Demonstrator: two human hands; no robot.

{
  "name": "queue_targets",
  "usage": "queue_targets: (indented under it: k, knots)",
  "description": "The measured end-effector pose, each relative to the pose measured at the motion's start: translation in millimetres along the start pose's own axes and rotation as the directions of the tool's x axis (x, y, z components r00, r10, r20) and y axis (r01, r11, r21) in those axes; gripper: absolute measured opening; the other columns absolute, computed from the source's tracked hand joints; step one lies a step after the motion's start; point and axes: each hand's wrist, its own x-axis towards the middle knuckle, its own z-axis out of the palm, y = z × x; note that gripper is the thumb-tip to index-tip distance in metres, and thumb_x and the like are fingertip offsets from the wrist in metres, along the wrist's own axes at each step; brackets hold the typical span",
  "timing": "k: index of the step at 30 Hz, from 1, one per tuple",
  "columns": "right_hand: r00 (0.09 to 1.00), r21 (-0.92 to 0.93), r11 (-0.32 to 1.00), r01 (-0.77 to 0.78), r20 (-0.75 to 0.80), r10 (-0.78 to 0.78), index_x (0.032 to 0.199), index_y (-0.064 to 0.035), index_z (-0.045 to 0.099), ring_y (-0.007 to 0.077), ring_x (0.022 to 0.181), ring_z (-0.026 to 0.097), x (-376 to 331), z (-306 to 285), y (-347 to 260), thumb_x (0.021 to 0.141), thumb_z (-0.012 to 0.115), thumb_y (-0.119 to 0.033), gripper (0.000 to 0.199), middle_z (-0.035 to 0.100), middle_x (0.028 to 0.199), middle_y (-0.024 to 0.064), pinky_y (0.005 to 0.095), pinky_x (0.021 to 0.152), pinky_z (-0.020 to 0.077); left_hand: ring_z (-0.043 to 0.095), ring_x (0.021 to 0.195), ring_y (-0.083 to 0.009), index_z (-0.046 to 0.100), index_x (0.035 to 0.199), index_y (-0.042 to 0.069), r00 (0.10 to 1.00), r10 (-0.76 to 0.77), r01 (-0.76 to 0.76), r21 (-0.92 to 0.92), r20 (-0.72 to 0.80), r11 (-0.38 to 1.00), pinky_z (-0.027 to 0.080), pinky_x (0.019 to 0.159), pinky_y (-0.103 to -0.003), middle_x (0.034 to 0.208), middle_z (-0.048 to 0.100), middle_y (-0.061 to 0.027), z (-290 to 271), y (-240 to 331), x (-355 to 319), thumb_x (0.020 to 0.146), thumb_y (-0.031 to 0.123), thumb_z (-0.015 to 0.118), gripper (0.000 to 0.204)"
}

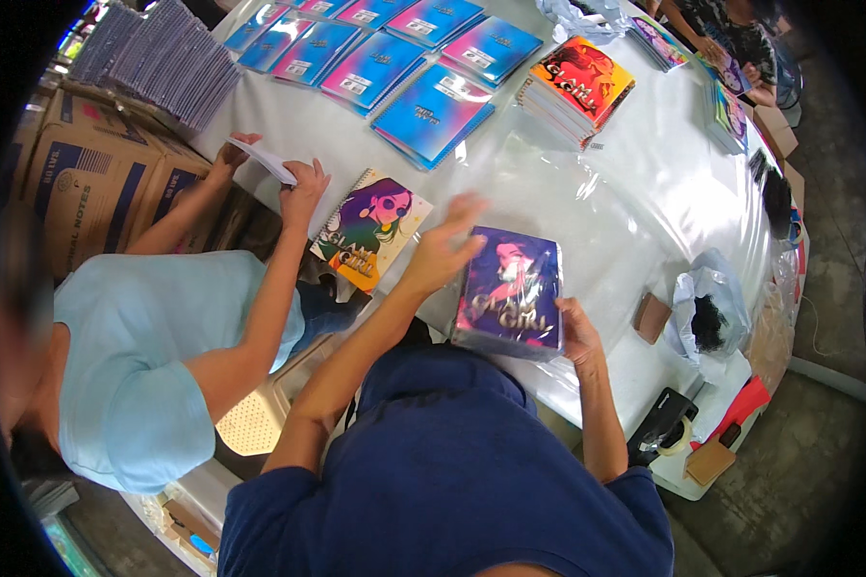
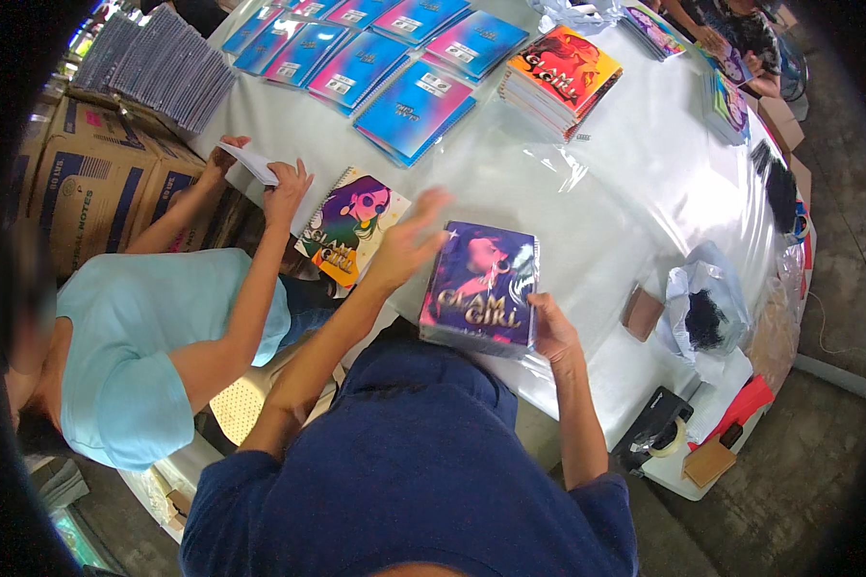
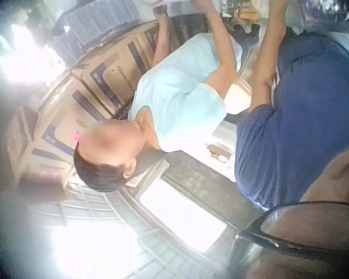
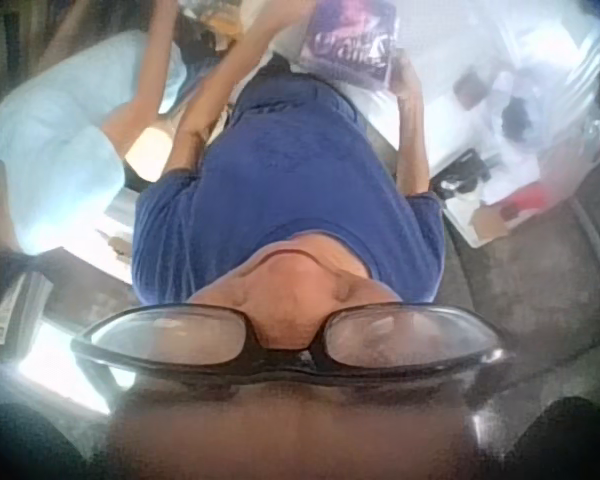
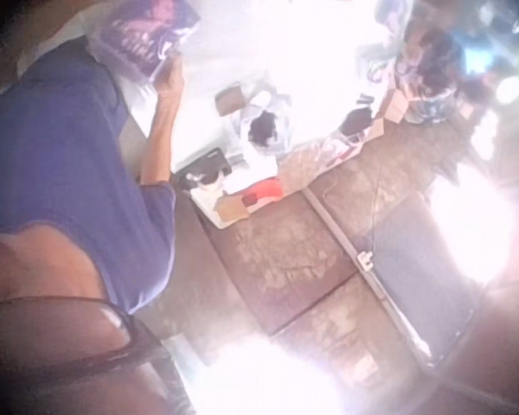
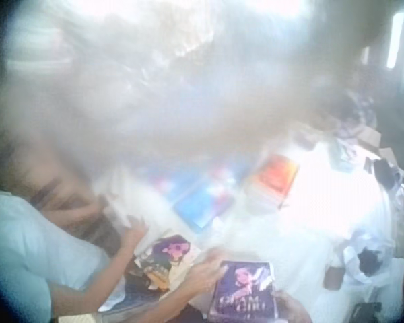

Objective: The person organizes spiral notebooks on a table, stacks them into a small pile, and places the stack into a plastic bag, sealing it with tape.

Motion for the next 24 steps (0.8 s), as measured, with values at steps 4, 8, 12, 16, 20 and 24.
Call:
queue_targets:
  k: [4,8,12,16,20,24]
  knots:
    - [0.994,-0.098,0.99,0.105,0.019,-0.104,0.135,-0.0073,0.042,0.0237,0.11,0.056,-2.8,2.8,22.1,0.073,0.069,-0.023,0.069,0.057,0.123,0.0095,0.0414,0.096,0.0447,0.043,0.13,-0.0245,0.031,0.144,0.004,0.854,-0.42,0.312,-0.343,-0.307,0.886,0.035,0.105,-0.034,0.143,0.041,-0.0169,27.4,-43.1,-54.0,0.092,0.029,0.06,0.065]
    - [0.977,-0.066,0.978,0.199,0.097,-0.192,0.132,-0.0035,0.045,0.0253,0.105,0.059,-3.1,8.0,34.3,0.073,0.068,-0.025,0.067,0.058,0.121,0.0117,0.0415,0.092,0.048,0.049,0.123,-0.0234,0.029,0.144,0.003,0.745,-0.648,0.43,-0.856,0.156,0.288,0.041,0.101,-0.035,0.135,0.049,-0.0141,38.0,-1.3,-78.4,0.093,0.038,0.057,0.068]
    - [0.936,-0.169,0.937,0.307,0.23,-0.266,0.133,-0.0018,0.043,0.025,0.106,0.06,-8.9,10.7,31.0,0.076,0.07,-0.03,0.068,0.058,0.121,0.0125,0.0407,0.092,0.0491,0.053,0.117,-0.0224,0.026,0.144,0.005,0.836,-0.432,0.433,-0.89,0.338,0.141,0.046,0.098,-0.036,0.13,0.051,-0.0112,25.4,27.1,-88.8,0.087,0.044,0.064,0.079]
    - [0.928,-0.163,0.957,0.24,0.329,-0.176,0.138,-0.006,0.037,0.0236,0.113,0.055,-18.6,13.7,21.7,0.077,0.074,-0.034,0.077,0.054,0.128,0.0093,0.0374,0.094,0.0475,0.052,0.117,-0.0204,0.026,0.143,0.003,0.915,-0.342,0.355,-0.83,0.214,0.431,0.044,0.099,-0.035,0.133,0.047,-0.0115,20.2,23.8,-93.8,0.08,0.037,0.073,0.086]
    - [0.94,-0.263,0.919,0.292,0.253,-0.227,0.133,-0.002,0.04,0.0237,0.109,0.058,-8.4,26.2,22.9,0.073,0.08,-0.029,0.077,0.056,0.123,0.0117,0.0383,0.092,0.0486,0.051,0.116,-0.0181,0.025,0.144,0.003,0.95,-0.256,0.301,-0.748,0.18,0.592,0.045,0.096,-0.034,0.131,0.049,-0.0109,16.5,27.5,-89.7,0.08,0.031,0.074,0.086]
    - [0.931,-0.224,0.918,0.327,0.246,-0.271,0.13,0.0019,0.042,0.0246,0.104,0.06,-2.7,35.8,27.3,0.071,0.082,-0.022,0.075,0.059,0.117,0.0147,0.0392,0.092,0.0488,0.051,0.115,-0.0171,0.026,0.143,0.003,0.951,-0.269,0.29,-0.75,0.153,0.594,0.046,0.095,-0.033,0.129,0.05,-0.0097,11.7,38.3,-91.2,0.081,0.029,0.073,0.083]
